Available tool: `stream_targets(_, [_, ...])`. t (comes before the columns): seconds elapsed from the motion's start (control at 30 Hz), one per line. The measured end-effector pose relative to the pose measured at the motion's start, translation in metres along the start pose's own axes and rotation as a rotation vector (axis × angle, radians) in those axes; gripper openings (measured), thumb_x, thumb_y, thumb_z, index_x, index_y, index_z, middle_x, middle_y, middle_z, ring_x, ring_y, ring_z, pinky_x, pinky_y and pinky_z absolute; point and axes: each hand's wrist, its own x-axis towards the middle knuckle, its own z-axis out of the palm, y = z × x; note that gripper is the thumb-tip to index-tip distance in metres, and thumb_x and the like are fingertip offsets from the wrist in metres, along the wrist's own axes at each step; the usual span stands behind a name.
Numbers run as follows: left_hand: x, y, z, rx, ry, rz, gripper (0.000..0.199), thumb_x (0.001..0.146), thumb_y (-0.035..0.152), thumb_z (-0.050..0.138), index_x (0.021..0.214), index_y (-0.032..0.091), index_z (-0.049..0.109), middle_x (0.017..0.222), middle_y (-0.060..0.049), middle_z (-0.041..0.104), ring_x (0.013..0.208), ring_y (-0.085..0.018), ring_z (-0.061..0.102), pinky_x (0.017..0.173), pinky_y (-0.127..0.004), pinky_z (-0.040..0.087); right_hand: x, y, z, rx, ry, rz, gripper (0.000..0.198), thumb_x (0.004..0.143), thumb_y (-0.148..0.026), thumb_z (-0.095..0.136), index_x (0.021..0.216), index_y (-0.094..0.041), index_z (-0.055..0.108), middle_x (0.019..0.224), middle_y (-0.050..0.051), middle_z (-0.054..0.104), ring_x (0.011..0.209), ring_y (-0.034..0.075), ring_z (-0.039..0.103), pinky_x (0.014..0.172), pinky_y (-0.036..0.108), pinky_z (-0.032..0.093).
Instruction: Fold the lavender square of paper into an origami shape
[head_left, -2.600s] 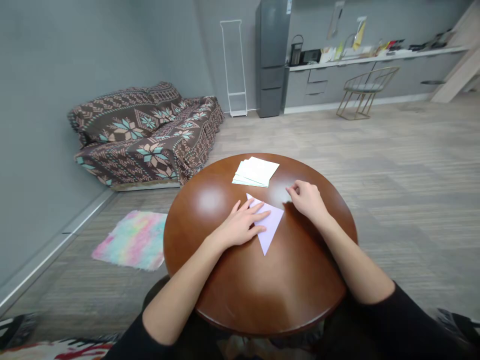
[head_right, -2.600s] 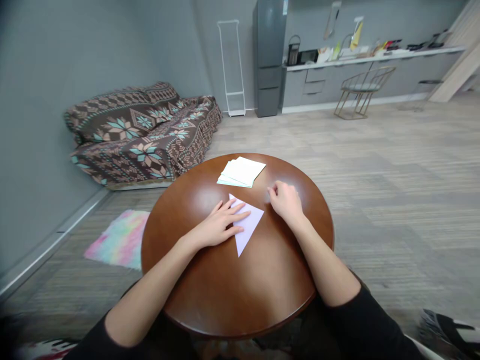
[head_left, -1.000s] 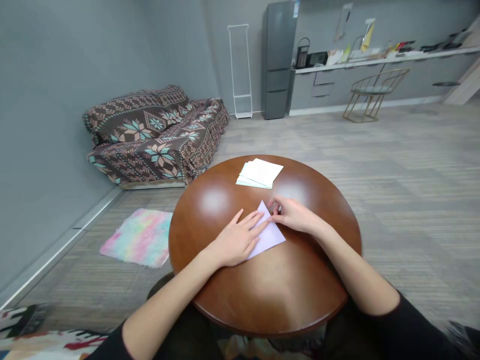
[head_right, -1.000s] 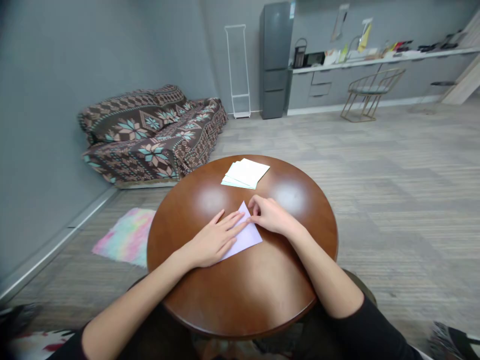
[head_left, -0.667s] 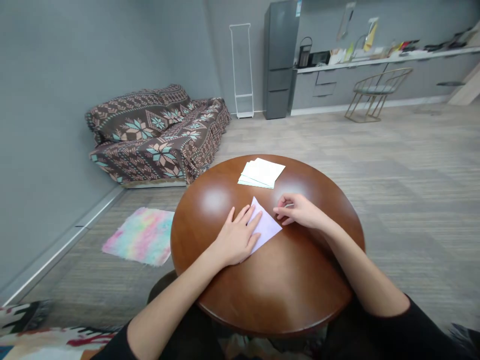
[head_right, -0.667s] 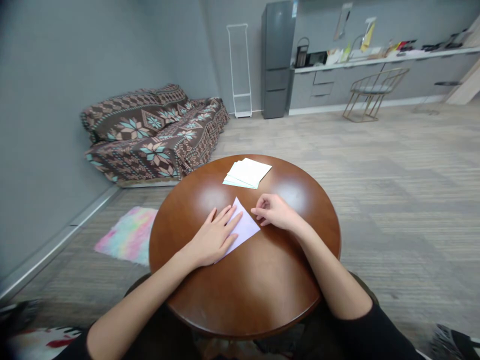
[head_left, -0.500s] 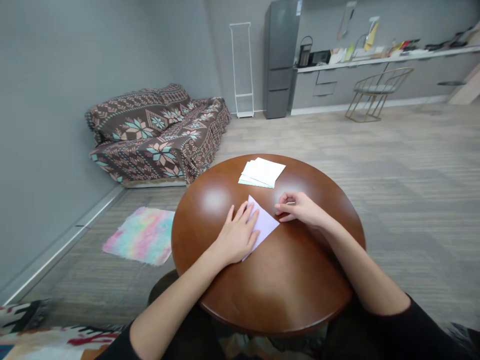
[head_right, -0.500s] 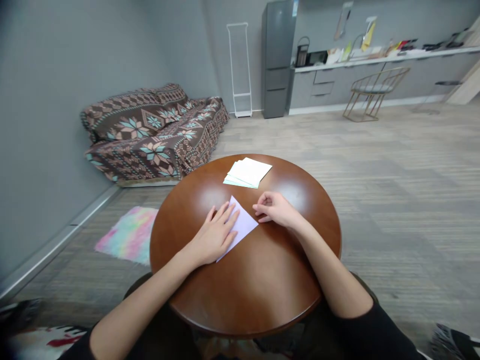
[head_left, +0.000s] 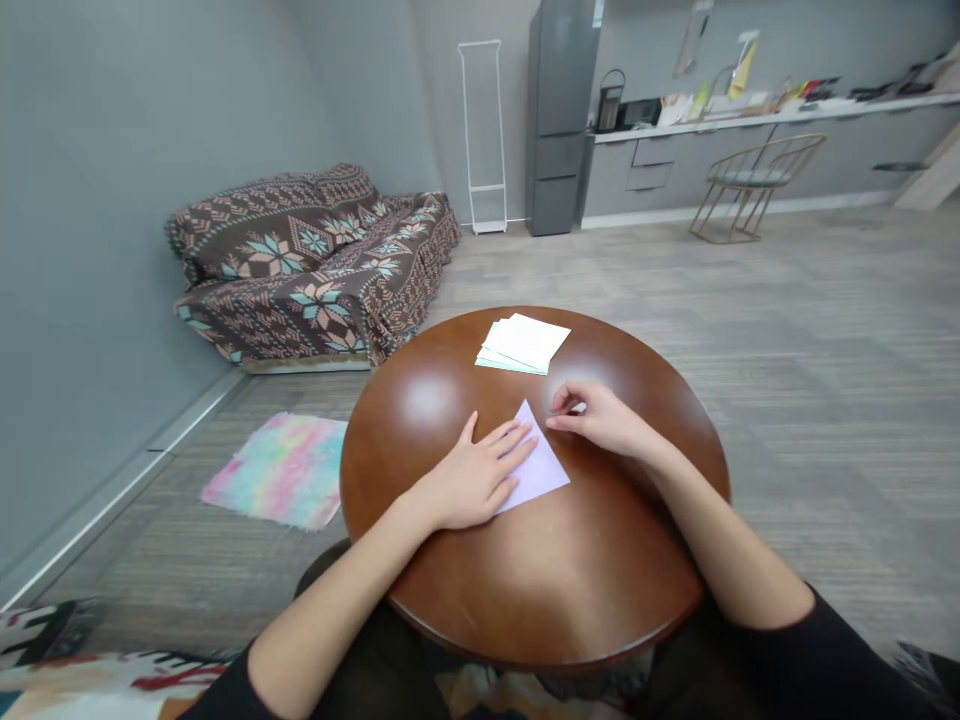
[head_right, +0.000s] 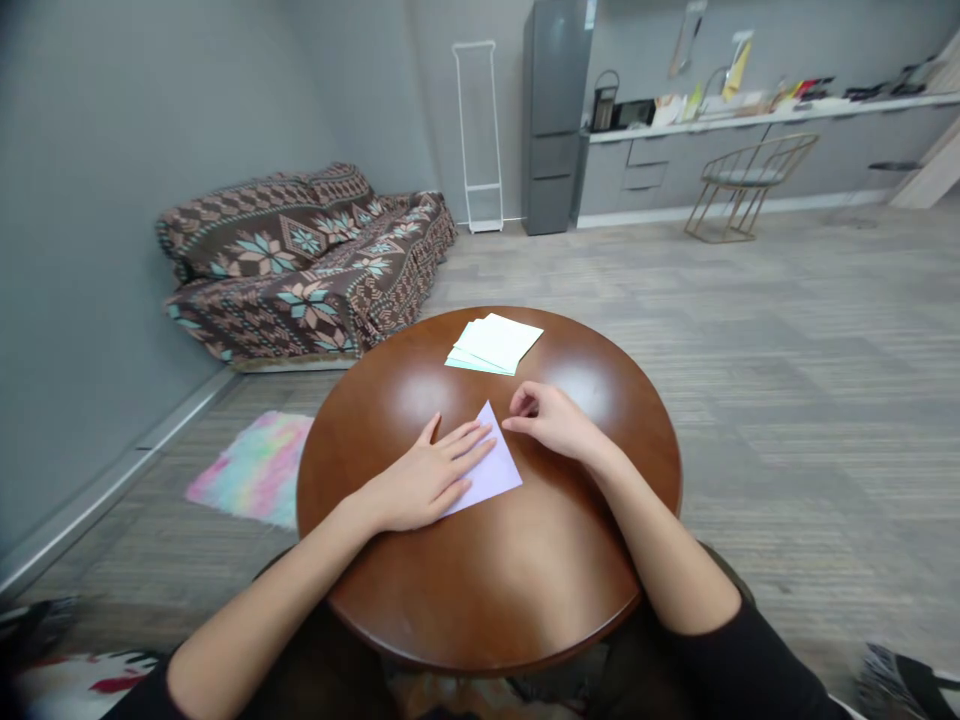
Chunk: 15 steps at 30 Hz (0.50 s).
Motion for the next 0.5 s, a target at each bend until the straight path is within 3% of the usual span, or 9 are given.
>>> stream_targets(0.1, [-0.0014, -0.0006, -0.0036, -0.025, -0.008, 0.012, 0.063, 0.102, 0.030, 0.033, 0.162, 0.026, 0.015, 0.169, -0.009, 0.022, 0.157, -0.027, 0.019, 0.122, -0.067, 0.007, -0.0030, -0.0038, 0.0026, -0.095, -0.119, -0.208, 0.025, 0.078, -0.031, 0.077, 0.098, -0.021, 0.065, 0.120, 0.009, 0.069, 0.112, 0.026, 0.064, 0.101, 0.044, 0.048])
stream_targets(0.2, [-0.0011, -0.0002, -0.0022, -0.025, -0.010, 0.003, 0.062, 0.101, 0.030, 0.034, 0.161, 0.024, 0.019, 0.170, -0.009, 0.019, 0.157, -0.026, 0.017, 0.122, -0.067, 0.005, -0.0051, -0.0063, 0.0069, -0.190, -0.150, -0.272, 0.038, 0.075, -0.027, 0.080, 0.110, -0.024, 0.066, 0.139, 0.010, 0.060, 0.132, 0.030, 0.053, 0.112, 0.048, 0.038])
stream_targets(0.27, [-0.0008, 0.0002, 0.0000, -0.014, -0.003, -0.008, 0.062, 0.101, 0.030, 0.033, 0.161, 0.023, 0.019, 0.169, -0.010, 0.020, 0.157, -0.025, 0.017, 0.123, -0.066, 0.004, -0.0049, -0.0058, 0.0088, -0.224, -0.095, -0.228, 0.042, 0.074, -0.024, 0.080, 0.113, -0.024, 0.065, 0.135, 0.011, 0.062, 0.128, 0.030, 0.055, 0.110, 0.049, 0.040])
stream_targets(0.37, [-0.0005, 0.0012, 0.0030, 0.010, 0.029, -0.046, 0.061, 0.102, 0.031, 0.032, 0.161, 0.021, 0.020, 0.168, -0.011, 0.024, 0.157, -0.025, 0.018, 0.123, -0.063, 0.007, -0.0031, -0.0035, 0.0089, -0.159, 0.026, -0.114, 0.031, 0.078, -0.026, 0.075, 0.107, -0.021, 0.063, 0.116, 0.010, 0.068, 0.108, 0.026, 0.065, 0.096, 0.042, 0.050])
stream_targets(0.5, [0.0001, 0.0065, 0.0051, 0.043, 0.098, -0.131, 0.059, 0.102, 0.033, 0.033, 0.159, 0.020, 0.027, 0.165, -0.012, 0.032, 0.154, -0.026, 0.025, 0.124, -0.057, 0.017, -0.0035, -0.0035, 0.0053, -0.104, 0.008, -0.016, 0.011, 0.080, -0.023, 0.068, 0.088, -0.020, 0.062, 0.090, 0.004, 0.071, 0.083, 0.020, 0.067, 0.075, 0.031, 0.052])
